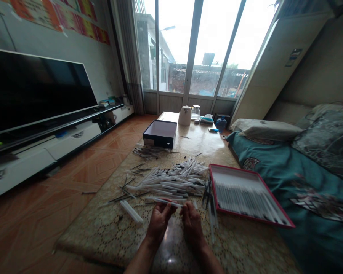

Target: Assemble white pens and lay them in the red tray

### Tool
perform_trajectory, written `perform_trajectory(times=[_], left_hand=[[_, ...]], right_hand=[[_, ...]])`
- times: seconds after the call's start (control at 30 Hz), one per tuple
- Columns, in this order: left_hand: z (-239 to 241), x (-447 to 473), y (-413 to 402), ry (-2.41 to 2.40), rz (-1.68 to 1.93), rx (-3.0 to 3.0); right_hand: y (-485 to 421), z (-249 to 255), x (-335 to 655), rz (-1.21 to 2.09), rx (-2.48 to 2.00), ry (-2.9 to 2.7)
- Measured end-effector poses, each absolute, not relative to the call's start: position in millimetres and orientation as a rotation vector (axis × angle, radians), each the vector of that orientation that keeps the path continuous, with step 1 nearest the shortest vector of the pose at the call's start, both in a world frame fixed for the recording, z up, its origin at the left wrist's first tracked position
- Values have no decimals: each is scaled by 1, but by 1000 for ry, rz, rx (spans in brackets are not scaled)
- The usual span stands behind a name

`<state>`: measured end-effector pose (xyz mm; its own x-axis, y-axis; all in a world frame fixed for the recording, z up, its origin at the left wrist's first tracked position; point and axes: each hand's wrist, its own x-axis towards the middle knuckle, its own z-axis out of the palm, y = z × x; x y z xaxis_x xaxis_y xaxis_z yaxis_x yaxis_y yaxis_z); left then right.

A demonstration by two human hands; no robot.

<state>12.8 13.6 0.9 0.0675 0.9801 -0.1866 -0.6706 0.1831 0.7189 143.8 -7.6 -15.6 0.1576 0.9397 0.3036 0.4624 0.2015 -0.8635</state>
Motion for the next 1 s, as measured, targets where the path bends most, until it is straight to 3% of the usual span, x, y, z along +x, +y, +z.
perform_trajectory(times=[1.0], left_hand=[[3,13,13,785,1332,517]], right_hand=[[-9,-11,143,649,-1403,-1441]])
